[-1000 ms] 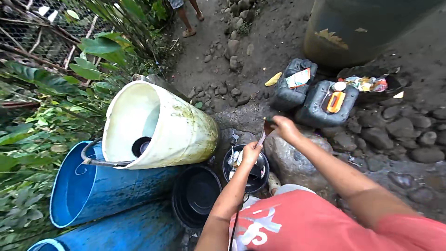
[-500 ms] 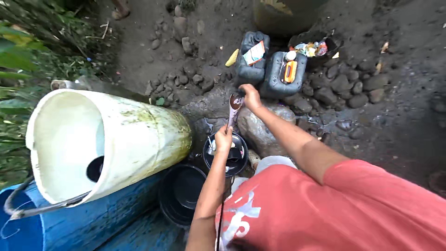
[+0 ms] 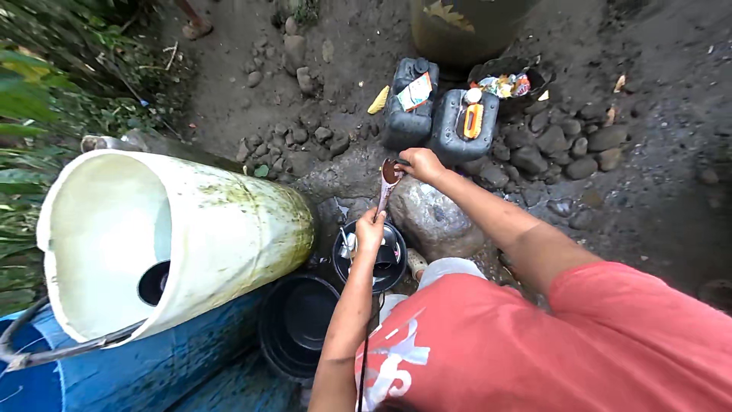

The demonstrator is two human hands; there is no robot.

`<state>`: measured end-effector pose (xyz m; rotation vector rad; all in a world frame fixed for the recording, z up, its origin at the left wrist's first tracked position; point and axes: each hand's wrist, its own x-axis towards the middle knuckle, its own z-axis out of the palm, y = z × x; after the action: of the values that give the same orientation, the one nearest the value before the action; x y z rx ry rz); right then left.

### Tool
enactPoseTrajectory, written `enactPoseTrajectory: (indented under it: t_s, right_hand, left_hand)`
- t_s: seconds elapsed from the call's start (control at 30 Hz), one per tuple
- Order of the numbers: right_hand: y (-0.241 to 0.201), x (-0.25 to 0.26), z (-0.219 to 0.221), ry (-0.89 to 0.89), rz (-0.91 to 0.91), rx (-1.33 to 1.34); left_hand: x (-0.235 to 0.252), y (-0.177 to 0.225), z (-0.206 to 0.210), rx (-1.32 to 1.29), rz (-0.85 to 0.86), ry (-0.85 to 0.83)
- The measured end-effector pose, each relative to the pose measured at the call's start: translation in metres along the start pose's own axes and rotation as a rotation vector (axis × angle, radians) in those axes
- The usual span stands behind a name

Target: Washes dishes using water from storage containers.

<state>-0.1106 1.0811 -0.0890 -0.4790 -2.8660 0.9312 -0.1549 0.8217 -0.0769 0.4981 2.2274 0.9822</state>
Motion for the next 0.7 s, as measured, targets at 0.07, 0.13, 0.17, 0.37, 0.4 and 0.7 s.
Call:
enactPoseTrajectory:
  t_s: [0.07,0.13,0.17,0.37,0.4,0.7]
  right_hand:
    - [0.003,-0.003,0.0,0.253,-0.013,0.195]
    - [0.003,0.005,-0.009,0.381,0.066,0.348]
    - [0.003,0.011,-0.013,0.347,0.063,0.349]
    - [-0.031,0.026,-0.029,-0.41,-0.007,-0.04]
    - [-0.034,0.024,-0.028,-0.411,-0.04,-0.133]
    - [-0.041,-0.014,0.008,0.011,-0.357,-0.247]
  left_hand:
    - [-0.003,-0.002,-0.004,-0.066,-0.002,-0.011]
    - [-0.005,0.0,-0.009,-0.08,-0.005,-0.048]
    - [-0.007,0.002,-0.01,-0.076,0.002,-0.058]
    - [-0.003,-0.008,-0.018,0.022,0.007,-0.074]
    - [-0.003,-0.01,-0.019,0.043,0.001,-0.073]
    - [-0.002,-0.011,-0.024,0.079,-0.115,-0.063]
